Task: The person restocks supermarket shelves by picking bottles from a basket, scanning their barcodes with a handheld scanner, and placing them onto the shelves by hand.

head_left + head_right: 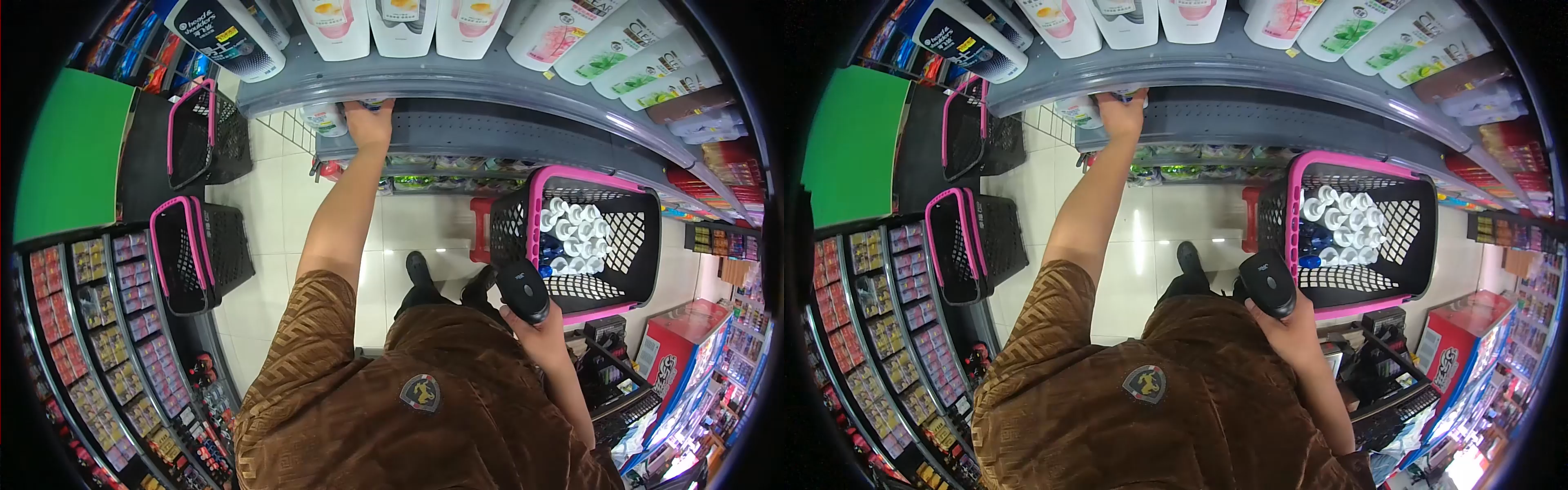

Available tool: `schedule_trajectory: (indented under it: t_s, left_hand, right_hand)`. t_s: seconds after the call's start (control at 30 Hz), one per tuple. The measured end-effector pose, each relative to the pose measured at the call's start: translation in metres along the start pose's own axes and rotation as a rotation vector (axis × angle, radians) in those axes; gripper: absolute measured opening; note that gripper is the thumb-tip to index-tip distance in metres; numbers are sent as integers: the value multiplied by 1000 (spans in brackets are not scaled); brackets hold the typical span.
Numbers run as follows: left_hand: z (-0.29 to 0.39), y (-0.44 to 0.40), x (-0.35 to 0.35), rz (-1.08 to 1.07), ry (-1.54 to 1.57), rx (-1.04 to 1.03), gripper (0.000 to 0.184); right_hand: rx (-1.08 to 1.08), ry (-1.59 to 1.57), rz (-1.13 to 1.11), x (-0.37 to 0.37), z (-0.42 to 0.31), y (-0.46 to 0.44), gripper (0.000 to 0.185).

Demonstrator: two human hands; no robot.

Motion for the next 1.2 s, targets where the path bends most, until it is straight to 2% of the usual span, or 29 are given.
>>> schedule_trajectory:
  t_s: [0.13, 0.2, 0.33, 0.4, 0.43, 0.5, 0.53, 0.57, 0.63, 0.67, 0.7, 0.77, 0.9, 1.13, 1.2]
  left_hand:
    - [-5, -6, -5, 38, -1, -55, 87]
    - [-3, -7, -7, 17, -59, -12, 92]
    - [-17, 15, -10, 54, 29, 15, 89]
    - [-23, 43, -4, 284, -38, -37, 81]
    - [-6, 52, -3, 283, -36, -45, 81]
    - [-22, 76, -57, -132, 909, 521, 68]
    - [-8, 79, -70, -251, 1102, 673, 43]
    - [-17, 74, -74, -260, 1096, 680, 43]
    - [-22, 54, -116, -247, 1943, 934, 37]
    - [-24, 42, -116, -157, 2061, 942, 30]
    - [-28, 35, -118, -163, 2064, 941, 30]
    - [-44, 27, -112, -44, 2089, 815, 26]
    - [-59, 33, -113, 15, 2165, 916, 23]
    - [-66, 26, -94, -7, 2130, 887, 29]
    - [-66, 25, -92, -27, 2155, 895, 30]
  right_hand:
    - [-15, -13, 29, 0, -2, 3, 28]
    - [-14, -15, 43, 2, -1, 7, 28]
    - [-14, -32, 81, 8, 4, 13, 27]
    - [-14, -43, 97, 12, 6, 16, 26]
    - [-4, -56, 119, 15, 6, 17, 26]
    - [6, -74, 153, 21, 9, 18, 26]
    - [-14, -97, 157, 23, 15, 18, 26]
    - [-38, -119, 159, 24, 20, 20, 25]
    - [-34, -123, 160, 23, 19, 21, 26]
    - [-1, -93, 185, 23, 14, 22, 22]
    - [32, -61, 210, 25, 10, 22, 19]
    - [37, -24, 216, 26, 5, 25, 18]
    - [-4, -29, 224, 33, 15, 28, 18]
    - [4, -28, 207, 28, 11, 19, 18]
    - [-45, -84, 172, 26, 18, 16, 26]
Point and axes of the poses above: each hand's wrist, its own y-axis away from the middle knuckle, its own x-axis out of the back of the hand, z = x × y, the point moved 9 cm from there along -y, towards the middle knuckle, and after that the axes turned 10 degrees about -z, right-handed, at the moved point
